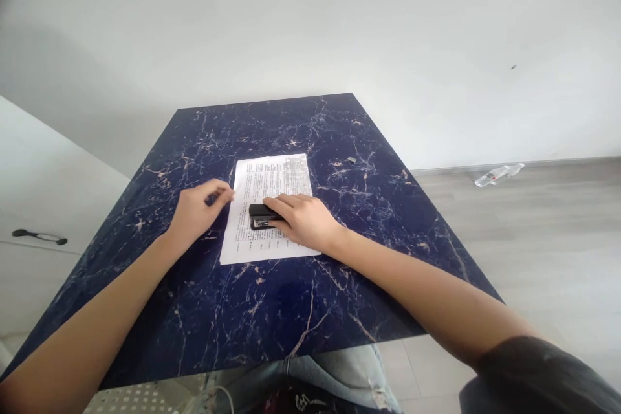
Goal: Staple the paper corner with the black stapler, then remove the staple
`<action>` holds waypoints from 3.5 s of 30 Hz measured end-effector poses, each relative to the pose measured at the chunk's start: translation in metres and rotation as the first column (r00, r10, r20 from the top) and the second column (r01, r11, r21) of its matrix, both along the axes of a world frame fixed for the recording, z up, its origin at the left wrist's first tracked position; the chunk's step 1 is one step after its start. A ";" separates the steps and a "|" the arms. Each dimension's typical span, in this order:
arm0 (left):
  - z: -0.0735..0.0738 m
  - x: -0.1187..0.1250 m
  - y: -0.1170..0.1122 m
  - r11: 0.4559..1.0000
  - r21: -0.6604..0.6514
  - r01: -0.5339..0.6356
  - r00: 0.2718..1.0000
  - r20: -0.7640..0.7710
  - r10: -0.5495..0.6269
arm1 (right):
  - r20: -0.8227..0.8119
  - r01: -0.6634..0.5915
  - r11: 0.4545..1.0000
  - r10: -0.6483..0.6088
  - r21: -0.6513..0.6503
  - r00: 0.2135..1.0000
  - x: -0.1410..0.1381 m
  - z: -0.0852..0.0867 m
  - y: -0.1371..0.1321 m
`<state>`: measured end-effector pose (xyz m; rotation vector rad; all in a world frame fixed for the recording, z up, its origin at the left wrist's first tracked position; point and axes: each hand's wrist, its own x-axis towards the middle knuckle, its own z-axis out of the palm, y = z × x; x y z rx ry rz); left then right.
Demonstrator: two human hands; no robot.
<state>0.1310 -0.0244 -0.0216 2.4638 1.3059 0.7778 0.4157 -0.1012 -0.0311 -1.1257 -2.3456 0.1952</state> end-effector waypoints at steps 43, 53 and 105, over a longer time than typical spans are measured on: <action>-0.014 0.025 -0.024 0.966 -0.036 -0.255 0.957 -0.154 0.247 | 0.235 0.376 0.922 -0.345 -0.099 0.909 0.104 0.025 0.049; -0.010 0.028 -0.023 0.975 -0.130 -0.180 0.983 -0.060 0.173 | 0.215 0.308 0.943 -0.277 -0.126 0.936 0.096 0.027 0.045; -0.019 0.065 -0.065 0.919 -0.188 0.347 0.924 -0.098 -0.369 | 0.296 0.281 0.958 -0.255 -0.048 0.920 0.072 0.026 0.039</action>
